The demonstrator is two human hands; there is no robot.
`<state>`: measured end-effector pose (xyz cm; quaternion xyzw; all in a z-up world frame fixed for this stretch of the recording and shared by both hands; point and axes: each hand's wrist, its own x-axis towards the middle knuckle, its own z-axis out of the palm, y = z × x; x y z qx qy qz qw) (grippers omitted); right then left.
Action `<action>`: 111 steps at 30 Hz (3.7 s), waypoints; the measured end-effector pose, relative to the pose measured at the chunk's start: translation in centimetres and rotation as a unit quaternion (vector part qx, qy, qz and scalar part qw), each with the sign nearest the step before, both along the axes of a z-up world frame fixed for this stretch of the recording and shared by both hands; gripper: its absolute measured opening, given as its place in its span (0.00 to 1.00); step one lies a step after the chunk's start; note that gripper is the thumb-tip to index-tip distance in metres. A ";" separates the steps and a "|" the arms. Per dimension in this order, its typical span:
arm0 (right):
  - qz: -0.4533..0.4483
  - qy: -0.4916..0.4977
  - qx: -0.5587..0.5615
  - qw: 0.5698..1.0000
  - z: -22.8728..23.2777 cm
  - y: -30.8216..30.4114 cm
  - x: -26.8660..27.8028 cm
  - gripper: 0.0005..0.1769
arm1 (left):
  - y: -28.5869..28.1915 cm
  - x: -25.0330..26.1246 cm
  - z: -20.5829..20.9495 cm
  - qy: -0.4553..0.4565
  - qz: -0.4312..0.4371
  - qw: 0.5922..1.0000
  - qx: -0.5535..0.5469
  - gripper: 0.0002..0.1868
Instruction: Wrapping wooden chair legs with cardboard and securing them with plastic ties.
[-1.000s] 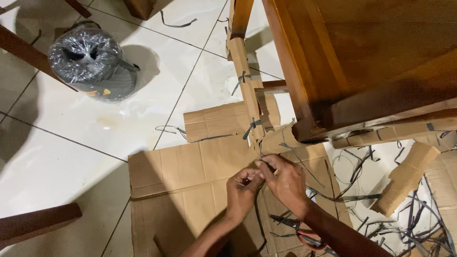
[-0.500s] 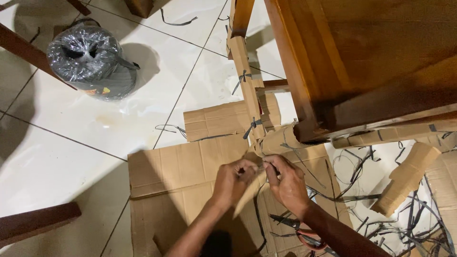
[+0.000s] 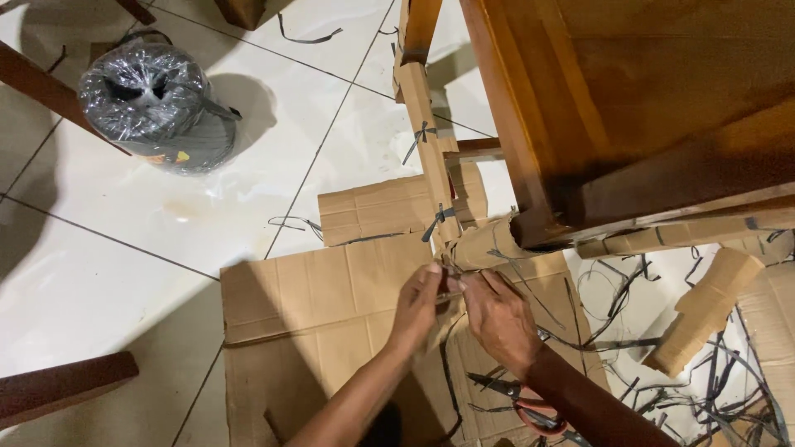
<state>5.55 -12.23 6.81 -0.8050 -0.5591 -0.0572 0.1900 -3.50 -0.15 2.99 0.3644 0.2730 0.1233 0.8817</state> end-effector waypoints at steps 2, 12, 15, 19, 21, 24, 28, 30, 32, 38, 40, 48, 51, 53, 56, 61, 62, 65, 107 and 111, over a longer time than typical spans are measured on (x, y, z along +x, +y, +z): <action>-0.035 0.076 0.055 0.995 1.7 0.6 -0.6 0.09 | -0.2 0.4 1.1 0.100 -0.037 0.994 -0.038 0.19; -0.192 0.313 0.070 0.928 -1.4 -0.6 -0.8 0.06 | -1.6 0.6 -0.7 -0.007 0.005 0.984 -0.178 0.06; -0.235 0.357 0.151 0.892 -0.5 -0.2 -1.5 0.09 | -2.1 0.5 -1.9 -0.024 0.014 0.983 -0.184 0.05; -0.161 0.249 0.146 0.944 0.9 0.4 -1.5 0.09 | -2.3 0.4 -2.0 -0.048 0.032 0.978 -0.200 0.05; -0.127 0.199 0.143 0.961 1.2 0.5 -1.2 0.11 | -2.3 0.3 -1.9 -0.047 0.028 0.979 -0.197 0.06; -0.086 0.140 0.101 0.981 0.9 0.2 -0.8 0.11 | -2.3 0.2 -2.0 -0.061 0.042 0.984 -0.159 0.09; -0.099 0.187 0.102 0.972 1.5 0.2 -1.1 0.08 | -1.5 -0.6 -1.1 -0.068 0.042 0.984 0.157 0.13; -0.093 0.204 0.115 0.968 1.9 0.3 -1.1 0.09 | -0.6 -0.8 -0.2 -0.043 0.034 0.946 0.321 0.12; -0.103 0.223 0.107 0.963 2.1 0.2 -1.2 0.08 | 0.1 -0.7 -0.1 -0.034 0.023 0.890 0.455 0.07; -0.057 0.208 0.075 0.974 3.5 0.2 -0.4 0.08 | 2.5 -0.6 -0.5 -0.072 -0.032 0.756 0.650 0.05; -0.097 0.182 -0.013 0.978 1.0 -0.8 0.6 0.07 | 3.2 -0.3 -0.1 -0.078 -0.029 0.727 0.681 0.03; -0.019 -0.109 -0.111 0.988 -0.1 -2.2 3.7 0.06 | 4.4 1.7 -0.3 -0.013 -0.009 0.714 0.700 0.05; -0.030 -0.060 -0.109 0.992 0.4 -2.2 3.1 0.06 | 3.8 1.2 0.3 -0.021 0.010 0.791 0.612 0.08; -0.137 0.196 -0.165 0.957 2.0 -1.4 2.2 0.10 | 3.2 1.2 -1.9 -0.048 0.029 0.895 0.442 0.06; -0.141 0.265 -0.129 0.945 1.9 -1.3 1.7 0.13 | 1.3 1.4 0.6 -0.064 0.016 0.966 0.250 0.06; -0.116 0.293 -0.149 0.937 2.0 -1.6 2.2 0.15 | 0.0 1.6 -2.8 -0.146 0.052 0.979 0.132 0.08; -0.101 0.280 -0.160 0.941 1.7 -1.8 2.3 0.15 | -0.2 1.7 -3.3 -0.150 0.050 0.981 0.116 0.10; -0.098 0.244 -0.193 0.945 1.9 -1.0 2.3 0.11 | 0.9 2.2 -2.3 -0.154 0.030 0.972 0.178 0.12; -0.048 0.195 0.150 0.968 -0.1 -1.4 1.3 0.14 | -0.9 2.0 -2.3 -0.112 0.204 0.884 0.405 0.07; 0.025 0.041 0.145 0.988 -0.6 -1.5 2.7 0.13 | -0.1 2.3 -2.2 -0.135 0.218 0.856 0.449 0.08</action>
